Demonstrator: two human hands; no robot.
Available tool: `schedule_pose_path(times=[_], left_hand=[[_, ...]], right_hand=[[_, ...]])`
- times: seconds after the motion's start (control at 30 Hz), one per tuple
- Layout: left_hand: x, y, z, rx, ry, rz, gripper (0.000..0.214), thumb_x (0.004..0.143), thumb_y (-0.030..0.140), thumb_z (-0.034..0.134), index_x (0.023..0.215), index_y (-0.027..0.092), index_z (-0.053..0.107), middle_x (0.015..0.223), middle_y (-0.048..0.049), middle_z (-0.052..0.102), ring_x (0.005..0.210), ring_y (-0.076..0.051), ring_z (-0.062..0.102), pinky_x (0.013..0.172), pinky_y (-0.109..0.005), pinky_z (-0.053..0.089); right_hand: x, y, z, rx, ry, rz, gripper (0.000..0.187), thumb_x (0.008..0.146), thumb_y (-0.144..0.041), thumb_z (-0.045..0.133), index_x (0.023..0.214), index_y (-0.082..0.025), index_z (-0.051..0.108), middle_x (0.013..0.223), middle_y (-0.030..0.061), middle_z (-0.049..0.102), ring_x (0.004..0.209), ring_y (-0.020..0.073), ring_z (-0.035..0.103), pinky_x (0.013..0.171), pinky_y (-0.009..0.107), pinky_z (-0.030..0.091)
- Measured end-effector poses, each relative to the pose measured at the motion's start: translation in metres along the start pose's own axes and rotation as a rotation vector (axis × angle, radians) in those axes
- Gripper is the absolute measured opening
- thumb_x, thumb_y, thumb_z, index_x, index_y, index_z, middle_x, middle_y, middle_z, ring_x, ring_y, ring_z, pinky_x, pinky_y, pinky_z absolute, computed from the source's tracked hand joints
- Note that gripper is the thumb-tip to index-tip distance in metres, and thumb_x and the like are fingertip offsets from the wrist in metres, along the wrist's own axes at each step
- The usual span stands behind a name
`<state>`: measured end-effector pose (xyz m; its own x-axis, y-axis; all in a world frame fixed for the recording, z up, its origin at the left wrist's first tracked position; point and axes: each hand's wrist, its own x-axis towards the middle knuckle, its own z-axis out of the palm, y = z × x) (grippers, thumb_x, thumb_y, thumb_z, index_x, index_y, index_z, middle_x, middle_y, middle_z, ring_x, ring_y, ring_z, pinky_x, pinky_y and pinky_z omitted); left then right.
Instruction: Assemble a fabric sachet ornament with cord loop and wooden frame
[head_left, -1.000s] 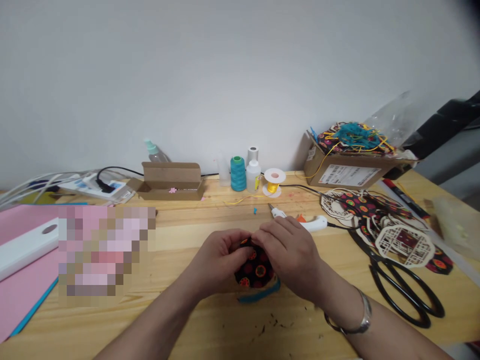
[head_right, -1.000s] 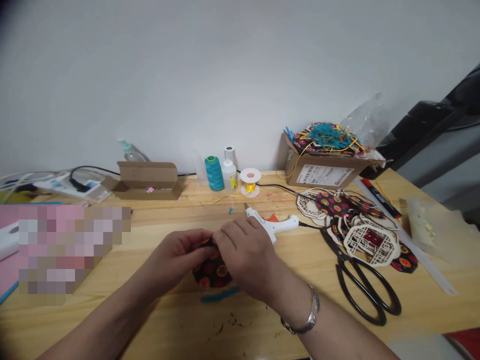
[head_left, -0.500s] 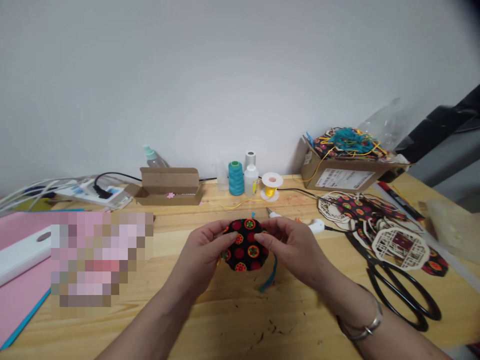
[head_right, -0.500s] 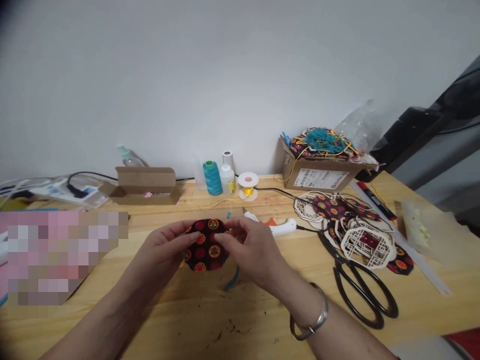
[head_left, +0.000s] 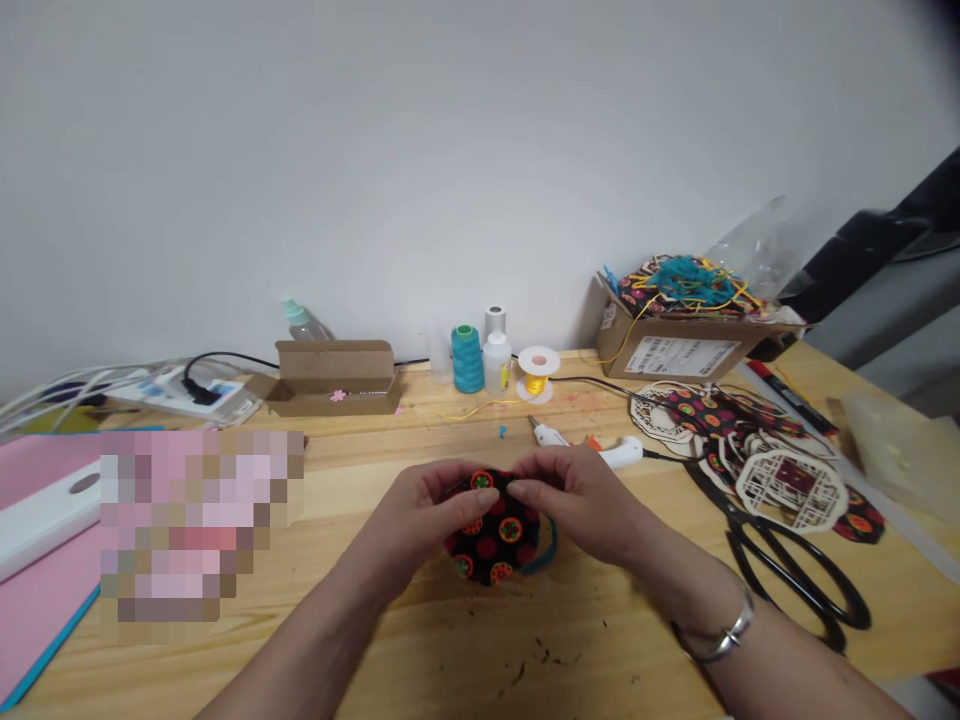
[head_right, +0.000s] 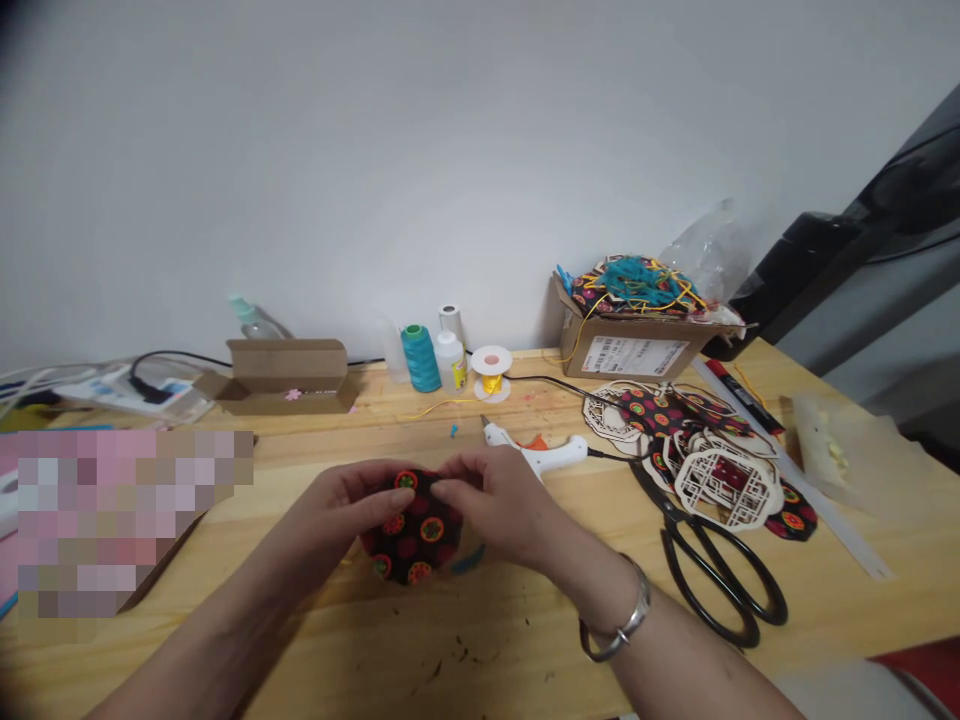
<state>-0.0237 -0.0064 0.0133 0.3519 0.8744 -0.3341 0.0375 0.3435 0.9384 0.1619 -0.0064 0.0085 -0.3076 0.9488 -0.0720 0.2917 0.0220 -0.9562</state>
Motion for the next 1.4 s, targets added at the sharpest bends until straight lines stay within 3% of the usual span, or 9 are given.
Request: schedule_pose_path(times=[0.13, 0.27, 0.37, 0.5, 0.63, 0.73, 0.97, 1.23, 1.4], left_hand=[[-0.001, 0.0, 0.004, 0.101, 0.026, -0.048, 0.019, 0.068, 0.032, 0.071, 0.076, 0.015, 0.072, 0.06, -0.0022, 0.069, 0.048, -0.011, 0.056, 0.044, -0.018, 0.039], [0.003, -0.003, 0.003, -0.044, 0.149, -0.027, 0.021, 0.068, 0.032, 0.071, 0.08, 0.015, 0.071, 0.067, -0.0036, 0.072, 0.051, -0.012, 0.06, 0.046, -0.019, 0.043], [0.006, -0.004, 0.001, -0.196, 0.2, 0.013, 0.022, 0.07, 0.032, 0.07, 0.083, 0.014, 0.071, 0.071, -0.006, 0.073, 0.056, -0.015, 0.064, 0.049, -0.022, 0.047], [0.007, -0.002, 0.001, -0.347, 0.208, 0.055, 0.024, 0.071, 0.028, 0.07, 0.089, 0.012, 0.07, 0.076, -0.0086, 0.074, 0.061, -0.017, 0.066, 0.058, -0.027, 0.052], [0.004, -0.002, 0.003, -0.393, 0.181, 0.084, 0.025, 0.071, 0.027, 0.07, 0.092, 0.013, 0.069, 0.08, -0.0085, 0.074, 0.063, -0.018, 0.067, 0.056, -0.025, 0.051], [0.003, -0.003, 0.005, -0.388, 0.179, 0.073, 0.022, 0.069, 0.026, 0.072, 0.088, 0.015, 0.069, 0.079, -0.0068, 0.074, 0.062, -0.017, 0.066, 0.057, -0.026, 0.05], [0.002, -0.003, 0.003, -0.277, 0.157, 0.107, 0.027, 0.074, 0.034, 0.067, 0.089, 0.012, 0.072, 0.081, -0.0086, 0.074, 0.074, -0.02, 0.065, 0.07, -0.029, 0.048], [0.001, -0.006, 0.001, -0.187, 0.194, 0.101, 0.022, 0.074, 0.033, 0.067, 0.083, 0.015, 0.074, 0.073, -0.0055, 0.073, 0.07, -0.018, 0.063, 0.067, -0.027, 0.046], [0.002, -0.004, 0.002, -0.162, 0.152, 0.102, 0.026, 0.074, 0.037, 0.066, 0.085, 0.015, 0.073, 0.076, -0.0065, 0.074, 0.071, -0.019, 0.064, 0.067, -0.027, 0.046]], right_hand=[[-0.001, 0.0, 0.002, -0.037, -0.038, -0.04, 0.012, 0.077, -0.021, 0.056, 0.076, -0.016, 0.067, 0.065, -0.0012, 0.063, 0.06, 0.011, 0.053, 0.055, 0.022, 0.04], [-0.002, -0.002, 0.002, -0.152, 0.333, -0.217, 0.017, 0.083, -0.028, 0.053, 0.091, -0.017, 0.063, 0.079, 0.002, 0.064, 0.069, 0.0123, 0.054, 0.062, 0.024, 0.042], [-0.004, -0.004, 0.002, -0.246, 0.449, -0.294, 0.02, 0.086, -0.03, 0.05, 0.075, -0.017, 0.06, 0.065, 0.0, 0.057, 0.061, 0.011, 0.048, 0.057, 0.023, 0.038], [-0.006, -0.003, 0.007, -0.275, 0.343, -0.202, 0.023, 0.084, -0.033, 0.052, 0.07, -0.018, 0.062, 0.06, -0.0006, 0.056, 0.056, 0.0111, 0.046, 0.053, 0.024, 0.035], [-0.003, 0.0, 0.013, -0.01, 0.205, -0.085, 0.02, 0.082, -0.035, 0.055, 0.084, -0.018, 0.066, 0.072, 0.0016, 0.065, 0.064, 0.0132, 0.054, 0.057, 0.024, 0.042], [-0.001, 0.0, 0.014, 0.098, 0.186, -0.04, 0.019, 0.08, -0.032, 0.056, 0.082, -0.017, 0.066, 0.073, 0.0025, 0.066, 0.067, 0.0143, 0.056, 0.06, 0.026, 0.044], [0.002, 0.0, 0.007, 0.004, 0.14, -0.043, 0.016, 0.078, -0.027, 0.055, 0.073, -0.017, 0.065, 0.065, -0.0002, 0.061, 0.063, 0.0129, 0.052, 0.059, 0.025, 0.041], [0.0, 0.0, 0.007, -0.049, 0.093, -0.052, 0.015, 0.078, -0.026, 0.054, 0.07, -0.016, 0.063, 0.061, -0.0016, 0.056, 0.06, 0.0115, 0.046, 0.056, 0.024, 0.036], [0.001, -0.002, 0.006, -0.044, 0.079, -0.037, 0.015, 0.078, -0.025, 0.054, 0.07, -0.016, 0.063, 0.061, -0.0015, 0.056, 0.059, 0.0113, 0.046, 0.054, 0.023, 0.036]])
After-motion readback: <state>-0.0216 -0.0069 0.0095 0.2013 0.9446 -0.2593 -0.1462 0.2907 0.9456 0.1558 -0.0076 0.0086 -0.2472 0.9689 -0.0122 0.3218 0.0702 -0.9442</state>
